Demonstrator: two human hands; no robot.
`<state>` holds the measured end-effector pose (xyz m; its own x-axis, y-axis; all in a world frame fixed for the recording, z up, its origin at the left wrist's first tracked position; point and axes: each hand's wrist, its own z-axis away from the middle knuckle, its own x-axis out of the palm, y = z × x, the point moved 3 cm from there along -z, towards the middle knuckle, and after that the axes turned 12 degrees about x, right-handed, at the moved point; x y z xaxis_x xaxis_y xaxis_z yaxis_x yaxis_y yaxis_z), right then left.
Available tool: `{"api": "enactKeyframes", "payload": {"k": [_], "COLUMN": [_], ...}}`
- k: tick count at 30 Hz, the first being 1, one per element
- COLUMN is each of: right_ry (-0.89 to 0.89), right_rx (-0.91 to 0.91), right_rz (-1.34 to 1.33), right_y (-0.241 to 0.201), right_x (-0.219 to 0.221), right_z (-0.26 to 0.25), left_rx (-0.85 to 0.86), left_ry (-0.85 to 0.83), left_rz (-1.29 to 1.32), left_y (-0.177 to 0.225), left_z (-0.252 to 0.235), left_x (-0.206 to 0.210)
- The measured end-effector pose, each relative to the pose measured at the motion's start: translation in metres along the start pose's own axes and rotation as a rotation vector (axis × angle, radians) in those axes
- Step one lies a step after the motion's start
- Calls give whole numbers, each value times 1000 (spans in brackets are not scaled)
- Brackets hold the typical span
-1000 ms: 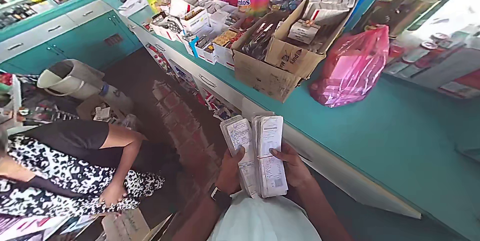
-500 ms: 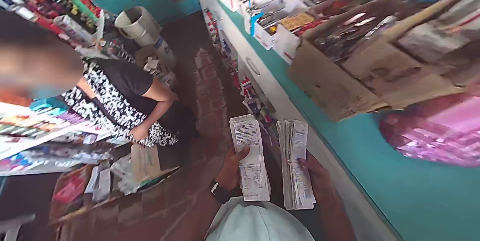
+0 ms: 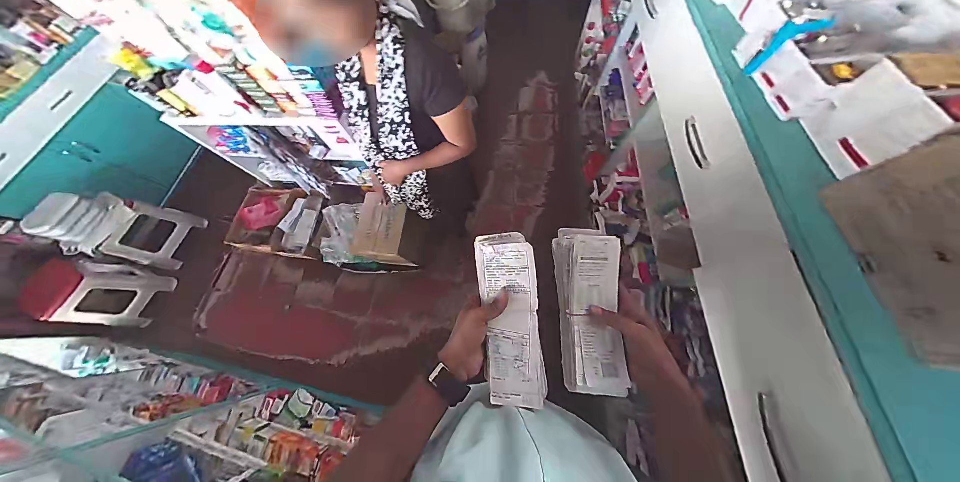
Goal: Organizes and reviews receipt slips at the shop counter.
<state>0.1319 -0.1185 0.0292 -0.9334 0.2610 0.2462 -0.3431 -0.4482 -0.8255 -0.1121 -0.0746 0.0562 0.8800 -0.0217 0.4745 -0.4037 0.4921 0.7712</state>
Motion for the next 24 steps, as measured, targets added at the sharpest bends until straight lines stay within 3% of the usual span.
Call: {"api": "enactKeyframes", "payload": {"k": [7, 13, 18, 24], "right_ry": [-215, -394, -456, -421], "right_rx": [-42, -8, 102, 200], "right_rz": [-12, 53, 122, 311], "right_y": [21, 54, 68, 67], "right_x": [173, 315, 414, 508], "right_z": [-29, -66, -94, -145], "left_rx": [165, 286, 362, 460], "left_ry": [32, 172, 343, 675], "left_rz": [130, 192, 296, 460], "left_y": [78, 138, 172, 202], "left_z": [20, 36, 50, 48], "left_x": [-130, -245, -320, -415]}}
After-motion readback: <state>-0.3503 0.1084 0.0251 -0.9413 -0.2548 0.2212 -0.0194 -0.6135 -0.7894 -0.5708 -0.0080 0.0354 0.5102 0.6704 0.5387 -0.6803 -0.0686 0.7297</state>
